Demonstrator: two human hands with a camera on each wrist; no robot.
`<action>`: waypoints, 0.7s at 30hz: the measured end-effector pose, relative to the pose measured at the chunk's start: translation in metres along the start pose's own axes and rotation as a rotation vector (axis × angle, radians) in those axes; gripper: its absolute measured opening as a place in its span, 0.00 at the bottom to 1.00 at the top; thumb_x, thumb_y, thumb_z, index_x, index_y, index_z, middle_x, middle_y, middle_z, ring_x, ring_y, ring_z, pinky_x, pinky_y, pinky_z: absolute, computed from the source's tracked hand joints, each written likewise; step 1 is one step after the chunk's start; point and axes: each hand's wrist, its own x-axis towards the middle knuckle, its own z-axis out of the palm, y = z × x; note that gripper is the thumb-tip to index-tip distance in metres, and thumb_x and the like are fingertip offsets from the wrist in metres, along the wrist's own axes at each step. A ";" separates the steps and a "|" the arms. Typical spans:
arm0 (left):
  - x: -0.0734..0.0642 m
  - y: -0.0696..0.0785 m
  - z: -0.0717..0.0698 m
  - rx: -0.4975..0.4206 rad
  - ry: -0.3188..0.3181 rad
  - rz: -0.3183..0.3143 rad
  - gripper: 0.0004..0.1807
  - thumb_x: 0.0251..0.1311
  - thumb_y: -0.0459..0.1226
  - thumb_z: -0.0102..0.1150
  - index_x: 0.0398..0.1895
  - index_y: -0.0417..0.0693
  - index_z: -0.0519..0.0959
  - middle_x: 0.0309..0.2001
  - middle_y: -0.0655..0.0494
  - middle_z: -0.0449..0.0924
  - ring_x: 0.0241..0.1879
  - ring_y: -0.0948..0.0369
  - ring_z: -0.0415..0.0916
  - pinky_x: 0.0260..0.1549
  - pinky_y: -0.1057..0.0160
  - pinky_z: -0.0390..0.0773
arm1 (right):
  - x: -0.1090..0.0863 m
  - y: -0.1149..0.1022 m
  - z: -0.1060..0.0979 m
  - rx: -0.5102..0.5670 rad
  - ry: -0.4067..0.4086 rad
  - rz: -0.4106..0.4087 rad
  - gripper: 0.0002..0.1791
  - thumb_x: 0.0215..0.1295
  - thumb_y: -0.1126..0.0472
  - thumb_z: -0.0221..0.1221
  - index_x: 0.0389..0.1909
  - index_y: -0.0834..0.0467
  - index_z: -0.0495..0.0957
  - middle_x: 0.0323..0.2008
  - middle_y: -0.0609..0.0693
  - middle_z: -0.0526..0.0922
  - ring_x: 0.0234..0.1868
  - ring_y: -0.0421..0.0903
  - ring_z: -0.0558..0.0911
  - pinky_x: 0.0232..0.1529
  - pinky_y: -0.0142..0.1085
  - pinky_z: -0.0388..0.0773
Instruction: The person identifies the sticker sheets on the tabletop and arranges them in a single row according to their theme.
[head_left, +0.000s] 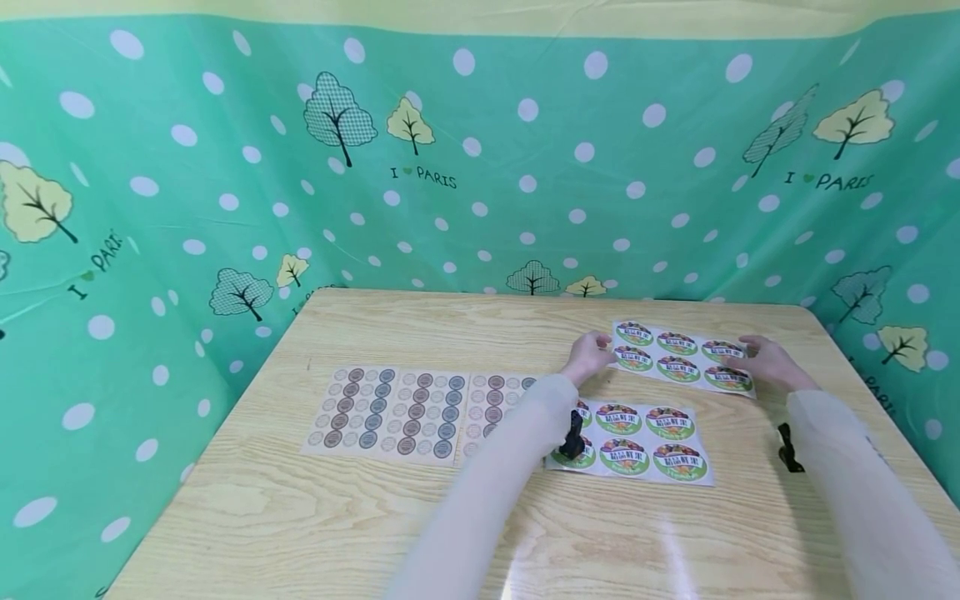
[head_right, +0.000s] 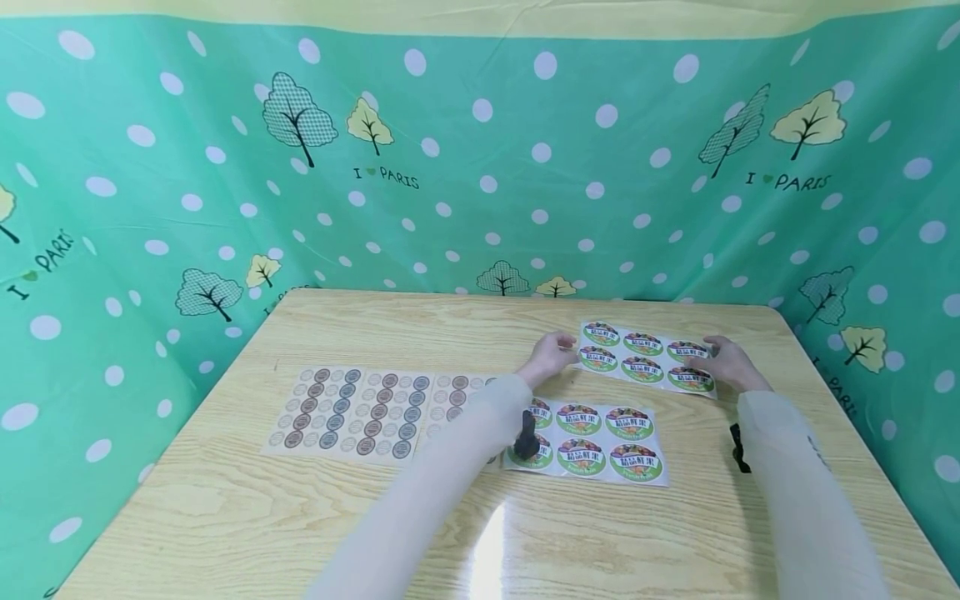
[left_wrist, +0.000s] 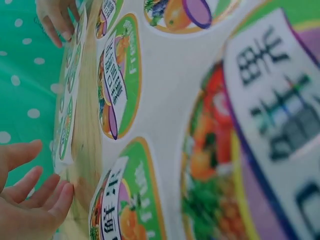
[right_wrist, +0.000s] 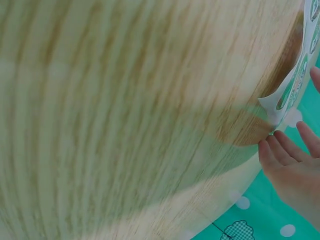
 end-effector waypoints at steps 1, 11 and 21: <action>0.000 0.000 0.001 -0.001 -0.001 -0.007 0.20 0.48 0.31 0.60 0.48 0.42 0.73 0.44 0.52 0.75 0.42 0.59 0.72 0.41 0.68 0.74 | 0.000 0.000 0.000 -0.002 -0.005 0.000 0.47 0.60 0.44 0.50 0.61 0.77 0.41 0.56 0.80 0.47 0.56 0.73 0.50 0.54 0.62 0.53; -0.001 0.001 0.004 -0.043 -0.003 -0.053 0.21 0.46 0.27 0.60 0.48 0.40 0.73 0.43 0.52 0.75 0.43 0.58 0.72 0.44 0.68 0.73 | -0.004 -0.005 0.002 -0.040 -0.015 -0.011 0.51 0.53 0.47 0.57 0.61 0.77 0.40 0.56 0.81 0.44 0.57 0.74 0.48 0.56 0.62 0.48; 0.001 -0.002 0.011 -0.047 -0.007 -0.051 0.23 0.45 0.26 0.60 0.49 0.40 0.72 0.44 0.52 0.75 0.45 0.59 0.72 0.46 0.69 0.71 | 0.002 -0.002 0.006 -0.039 0.003 -0.008 0.47 0.54 0.52 0.58 0.61 0.76 0.42 0.56 0.79 0.48 0.56 0.73 0.52 0.56 0.61 0.52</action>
